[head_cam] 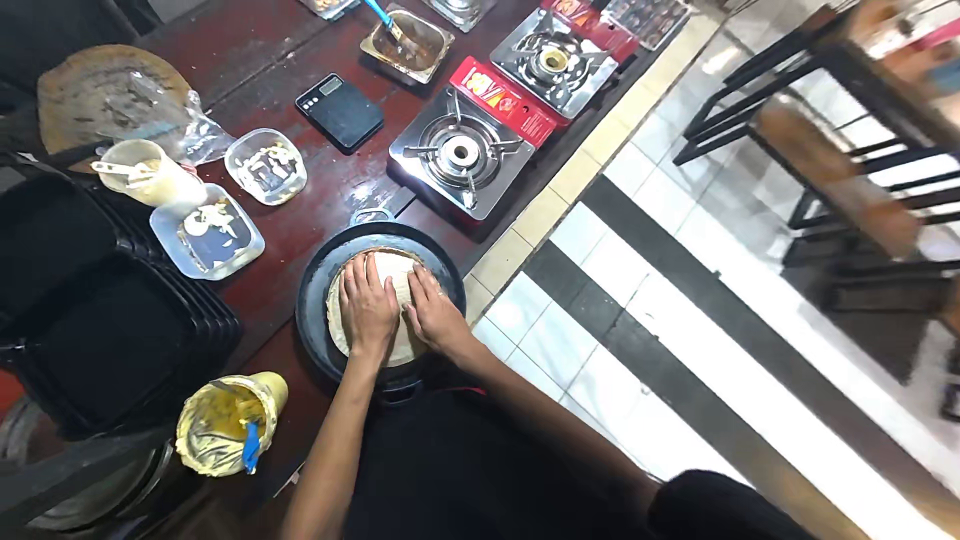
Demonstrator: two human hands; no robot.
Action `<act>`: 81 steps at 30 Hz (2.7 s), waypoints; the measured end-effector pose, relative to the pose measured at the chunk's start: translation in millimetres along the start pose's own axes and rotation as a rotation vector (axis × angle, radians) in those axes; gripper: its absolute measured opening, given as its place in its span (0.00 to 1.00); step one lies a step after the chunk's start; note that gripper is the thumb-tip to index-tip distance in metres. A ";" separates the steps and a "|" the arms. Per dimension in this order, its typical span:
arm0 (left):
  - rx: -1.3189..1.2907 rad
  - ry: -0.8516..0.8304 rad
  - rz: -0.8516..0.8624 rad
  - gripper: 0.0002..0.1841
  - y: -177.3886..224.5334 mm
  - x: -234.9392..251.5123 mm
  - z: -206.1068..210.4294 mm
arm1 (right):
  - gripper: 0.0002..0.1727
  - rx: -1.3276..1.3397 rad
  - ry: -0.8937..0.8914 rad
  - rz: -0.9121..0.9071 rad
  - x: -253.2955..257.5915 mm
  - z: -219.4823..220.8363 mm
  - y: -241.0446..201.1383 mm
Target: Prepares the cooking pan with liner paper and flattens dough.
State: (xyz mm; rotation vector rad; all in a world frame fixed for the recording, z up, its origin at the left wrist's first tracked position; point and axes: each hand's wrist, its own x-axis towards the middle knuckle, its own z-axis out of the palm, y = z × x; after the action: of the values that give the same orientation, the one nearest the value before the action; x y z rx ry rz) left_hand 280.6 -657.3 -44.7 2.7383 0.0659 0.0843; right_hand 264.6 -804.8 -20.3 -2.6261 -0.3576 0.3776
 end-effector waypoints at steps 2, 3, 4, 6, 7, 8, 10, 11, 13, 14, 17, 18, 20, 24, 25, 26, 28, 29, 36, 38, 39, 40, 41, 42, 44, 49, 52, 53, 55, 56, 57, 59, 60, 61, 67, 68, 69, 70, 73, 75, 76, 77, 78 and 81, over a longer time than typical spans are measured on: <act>0.023 0.002 0.020 0.34 -4.5 -15.2 3.0 | 0.39 -0.157 -0.063 0.003 2.6 6.5 -1.4; 0.036 0.004 0.034 0.36 -6.2 -20.2 4.2 | 0.42 -0.242 -0.084 0.023 -0.4 6.2 -3.7; 0.047 0.000 0.037 0.37 -7.8 -23.9 4.3 | 0.44 -0.323 -0.082 0.041 -6.0 4.8 -5.6; 0.063 -0.012 0.034 0.38 -10.7 -25.7 3.6 | 0.48 -0.438 -0.068 0.053 -17.8 -2.7 -6.0; 0.073 -0.023 0.026 0.39 -10.4 -25.6 3.3 | 0.49 -0.472 -0.072 0.056 -23.5 -8.1 -4.7; 0.088 -0.032 0.015 0.39 -8.3 -24.9 2.7 | 0.49 -0.500 -0.093 0.063 -27.9 -14.4 -3.1; 0.120 -0.082 -0.013 0.37 2.0 -23.5 -3.5 | 0.46 -0.526 -0.173 0.071 -32.9 -26.8 -0.2; 0.121 -0.119 -0.014 0.36 10.0 -21.8 -8.3 | 0.44 -0.523 -0.207 0.069 -33.6 -32.7 0.5; 0.082 -0.111 0.078 0.31 25.6 -17.8 -7.1 | 0.42 -0.490 -0.226 0.066 -35.2 -41.0 1.8; 0.052 -0.110 0.139 0.30 32.1 -15.9 -0.9 | 0.40 -0.461 -0.207 0.059 -38.2 -42.5 2.6; -0.020 -0.117 0.248 0.28 42.7 -4.7 18.4 | 0.35 -0.280 -0.101 0.037 -50.0 -39.8 5.6; -0.029 -0.115 0.267 0.27 42.4 -1.2 20.4 | 0.32 -0.185 -0.039 0.015 -54.6 -39.2 7.8; -0.050 -0.093 0.325 0.26 33.9 4.0 21.1 | 0.25 -0.007 0.115 -0.049 -60.9 -37.5 10.0; -0.091 -0.031 0.369 0.21 10.4 18.7 15.7 | 0.20 0.289 0.245 -0.086 -45.7 -29.0 -3.3; -0.101 -0.033 0.327 0.21 7.6 21.0 13.0 | 0.22 0.316 0.212 -0.050 -37.5 -25.5 -8.7; -0.109 -0.017 0.282 0.22 5.8 23.0 10.2 | 0.24 0.296 0.151 -0.004 -28.1 -22.7 -13.8; -0.130 0.007 0.186 0.22 4.3 20.6 3.6 | 0.28 0.141 0.028 0.092 -9.6 -19.9 -24.3; -0.131 0.020 0.141 0.23 3.4 18.3 0.5 | 0.29 0.048 0.002 0.118 -0.5 -18.0 -28.4; -0.022 -0.032 -0.022 0.31 -8.1 1.9 -24.2 | 0.30 -0.170 0.083 0.050 43.7 9.8 -23.4; -0.050 -0.084 -0.011 0.30 -12.5 4.3 -29.6 | 0.28 -0.194 0.160 -0.004 51.1 16.3 -19.8; -0.053 -0.096 -0.009 0.30 -13.8 7.0 -31.3 | 0.28 -0.221 0.198 -0.038 54.7 20.5 -16.5; -0.043 -0.107 -0.010 0.29 -13.5 10.5 -32.9 | 0.29 -0.241 0.227 -0.075 58.4 23.0 -13.2; -0.034 -0.126 -0.013 0.28 -12.9 12.5 -34.2 | 0.30 -0.258 0.249 -0.109 60.9 25.4 -10.1; -0.036 -0.147 -0.013 0.27 -13.4 12.9 -35.4 | 0.31 -0.271 0.252 -0.137 62.1 26.4 -8.1; -0.112 -0.162 0.019 0.28 -22.4 9.1 -38.8 | 0.34 -0.276 0.246 -0.177 64.0 25.0 -6.7; -0.307 0.114 -0.138 0.28 -50.9 -43.5 -43.8 | 0.39 -0.291 0.176 -0.286 67.9 22.1 -8.3; -0.251 0.215 -0.333 0.31 -51.4 -81.2 -40.5 | 0.39 -0.290 0.098 -0.421 75.7 21.3 -16.0; -0.243 0.237 -0.376 0.31 -50.4 -90.6 -37.0 | 0.39 -0.275 0.073 -0.470 80.1 21.9 -18.2; -0.262 0.284 -0.427 0.30 -47.8 -104.9 -25.2 | 0.39 -0.241 0.048 -0.569 91.5 23.0 -21.5; -0.300 0.317 -0.438 0.28 -46.1 -110.0 -18.6 | 0.39 -0.230 0.048 -0.613 97.0 23.0 -22.7; -0.359 0.363 -0.438 0.26 -45.2 -113.5 -12.2 | 0.38 -0.227 0.038 -0.650 101.6 22.1 -23.4; -0.454 0.448 -0.418 0.23 -47.2 -115.6 -3.5 | 0.36 -0.216 0.018 -0.717 109.6 19.2 -23.0; -0.473 0.467 -0.419 0.22 -48.2 -115.5 -1.6 | 0.36 -0.213 0.001 -0.747 113.3 16.5 -21.8; -0.480 0.478 -0.425 0.21 -49.0 -115.3 0.4 | 0.36 -0.212 -0.022 -0.771 116.5 12.8 -20.2; -0.482 0.537 -0.444 0.24 -47.9 -113.9 4.4 | 0.29 -0.208 -0.144 -1.040 130.6 11.1 -12.4; -0.487 0.549 -0.449 0.24 -47.6 -114.2 5.2 | 0.28 -0.199 -0.183 -1.104 131.5 12.5 -15.3; -0.492 0.555 -0.457 0.24 -47.4 -114.2 5.9 | 0.26 -0.186 -0.215 -1.172 133.0 13.4 -19.0; -0.495 0.561 -0.463 0.23 -47.0 -114.0 6.7 | 0.24 -0.167 -0.254 -1.240 134.7 13.4 -22.3; -0.487 0.581 -0.476 0.23 -45.2 -112.1 7.8 | 0.18 -0.111 -0.401 -1.439 138.9 11.6 -28.4; -0.476 0.591 -0.483 0.22 -44.0 -111.5 8.9 | 0.18 -0.096 -0.460 -1.529 141.3 10.9 -31.5; -0.471 0.589 -0.491 0.22 -43.3 -111.4 9.1 | 0.18 -0.108 -0.481 -1.563 142.4 10.1 -33.1; -0.461 0.591 -0.498 0.22 -42.9 -111.2 9.2 | 0.19 -0.122 -0.497 -1.596 143.3 9.6 -34.8; -0.447 0.593 -0.504 0.22 -42.6 -111.1 9.3 | 0.19 -0.124 -0.501 -1.621 144.0 10.0 -35.8; -0.361 0.635 -0.503 0.21 -35.5 -113.5 7.0 | 0.22 -0.100 -0.380 -1.607 139.9 10.9 -27.8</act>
State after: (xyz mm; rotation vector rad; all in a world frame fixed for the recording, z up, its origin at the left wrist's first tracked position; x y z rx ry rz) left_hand 166.7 -634.0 -70.7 2.1613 0.8169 0.7345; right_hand 385.8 -732.9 -44.7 -1.5188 -2.2922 0.2355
